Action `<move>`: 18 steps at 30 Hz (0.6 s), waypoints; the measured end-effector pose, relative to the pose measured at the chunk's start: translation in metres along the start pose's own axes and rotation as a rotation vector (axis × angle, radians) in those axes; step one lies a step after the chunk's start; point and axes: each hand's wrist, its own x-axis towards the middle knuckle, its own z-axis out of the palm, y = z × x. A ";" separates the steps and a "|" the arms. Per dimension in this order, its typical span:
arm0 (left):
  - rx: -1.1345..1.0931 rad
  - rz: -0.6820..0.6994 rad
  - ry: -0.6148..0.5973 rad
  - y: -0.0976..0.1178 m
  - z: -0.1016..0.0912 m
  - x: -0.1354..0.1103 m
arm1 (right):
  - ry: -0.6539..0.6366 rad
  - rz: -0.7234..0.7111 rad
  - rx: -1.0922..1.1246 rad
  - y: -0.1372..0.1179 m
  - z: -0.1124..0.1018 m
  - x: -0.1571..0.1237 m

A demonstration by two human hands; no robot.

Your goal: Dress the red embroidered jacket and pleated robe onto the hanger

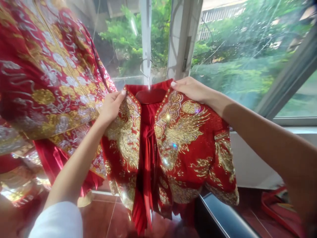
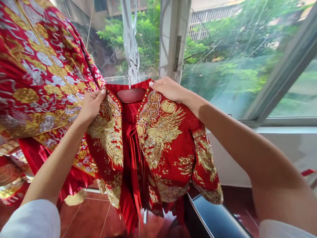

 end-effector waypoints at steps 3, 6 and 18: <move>-0.009 -0.029 -0.004 0.001 0.000 0.000 | 0.001 0.006 0.000 -0.004 0.001 -0.001; 0.007 -0.043 -0.011 0.001 -0.005 -0.002 | 0.012 -0.010 -0.029 -0.004 0.002 -0.001; 0.361 -0.102 -0.298 -0.038 -0.060 -0.056 | -0.363 0.281 0.233 0.050 -0.030 -0.057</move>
